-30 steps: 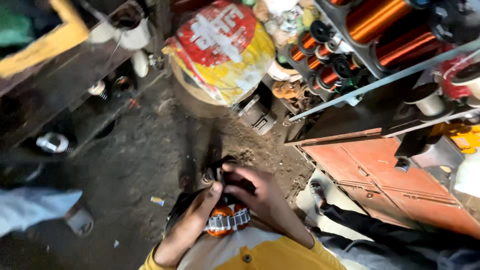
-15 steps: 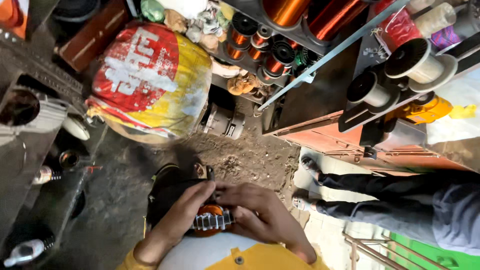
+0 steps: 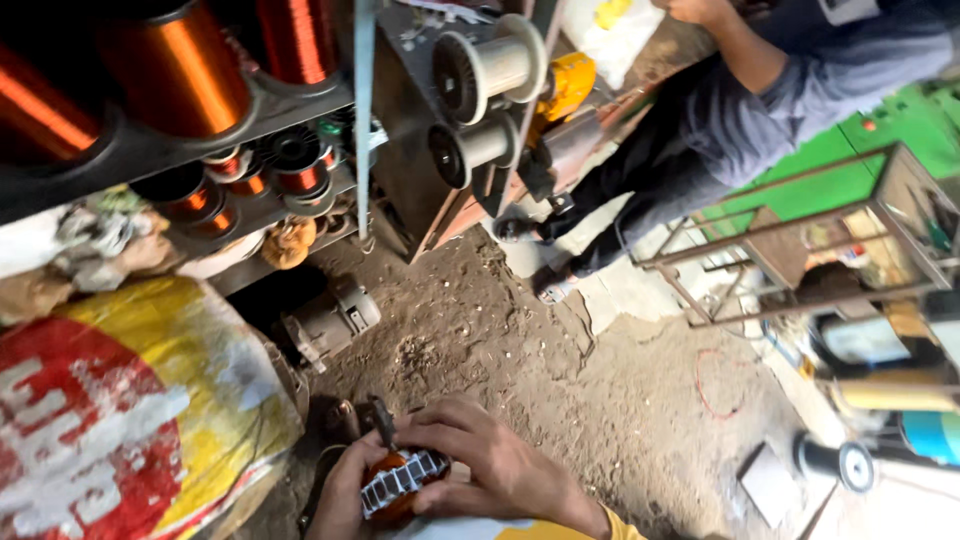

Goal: The person inserts white insulating strips into the slots of an electrical stator by hand while sitting at a workbench.

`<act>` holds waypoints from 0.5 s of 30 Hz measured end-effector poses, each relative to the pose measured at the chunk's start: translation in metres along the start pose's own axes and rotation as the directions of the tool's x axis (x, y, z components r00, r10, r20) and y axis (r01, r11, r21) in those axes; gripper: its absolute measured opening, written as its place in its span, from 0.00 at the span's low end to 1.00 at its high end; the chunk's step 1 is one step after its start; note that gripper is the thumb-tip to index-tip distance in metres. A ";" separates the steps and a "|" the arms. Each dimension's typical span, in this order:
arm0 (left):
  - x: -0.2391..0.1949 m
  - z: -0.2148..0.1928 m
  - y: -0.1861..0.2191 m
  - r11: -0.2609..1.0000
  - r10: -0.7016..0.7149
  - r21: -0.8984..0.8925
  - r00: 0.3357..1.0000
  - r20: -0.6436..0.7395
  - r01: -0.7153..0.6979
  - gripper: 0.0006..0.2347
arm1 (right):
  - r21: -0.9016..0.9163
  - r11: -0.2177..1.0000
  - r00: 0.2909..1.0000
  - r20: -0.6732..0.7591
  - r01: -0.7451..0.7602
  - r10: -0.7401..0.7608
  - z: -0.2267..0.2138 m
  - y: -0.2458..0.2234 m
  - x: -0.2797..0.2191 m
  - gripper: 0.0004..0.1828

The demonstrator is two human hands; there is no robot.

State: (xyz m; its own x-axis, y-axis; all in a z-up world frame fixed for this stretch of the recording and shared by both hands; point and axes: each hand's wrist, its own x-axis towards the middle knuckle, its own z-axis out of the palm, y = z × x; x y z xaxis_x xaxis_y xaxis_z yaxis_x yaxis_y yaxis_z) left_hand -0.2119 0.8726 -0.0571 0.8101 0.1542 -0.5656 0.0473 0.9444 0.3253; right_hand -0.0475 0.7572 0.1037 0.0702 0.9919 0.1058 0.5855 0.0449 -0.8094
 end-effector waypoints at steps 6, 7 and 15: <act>0.023 0.058 0.033 0.966 -0.240 0.149 0.944 0.226 0.210 0.24 | -0.058 0.984 0.976 -0.145 -0.171 0.161 -0.013 0.004 -0.013 0.35; 0.029 0.065 0.036 0.952 -0.289 0.173 0.931 0.222 0.253 0.24 | -0.064 0.980 0.970 -0.168 -0.190 0.177 -0.016 0.008 -0.017 0.35; 0.127 0.098 0.004 0.869 -0.348 0.365 0.937 -0.029 0.334 0.21 | 0.045 0.936 0.927 -0.130 -0.348 0.351 -0.072 0.082 -0.047 0.36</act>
State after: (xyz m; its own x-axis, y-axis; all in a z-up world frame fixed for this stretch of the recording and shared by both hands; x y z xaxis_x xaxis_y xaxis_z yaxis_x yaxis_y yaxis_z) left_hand -0.0515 0.8675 -0.0532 0.7256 -0.1762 -0.6652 0.5255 0.7659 0.3704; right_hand 0.0555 0.7057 0.0740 0.3757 0.9201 -0.1111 0.4877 -0.2982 -0.8205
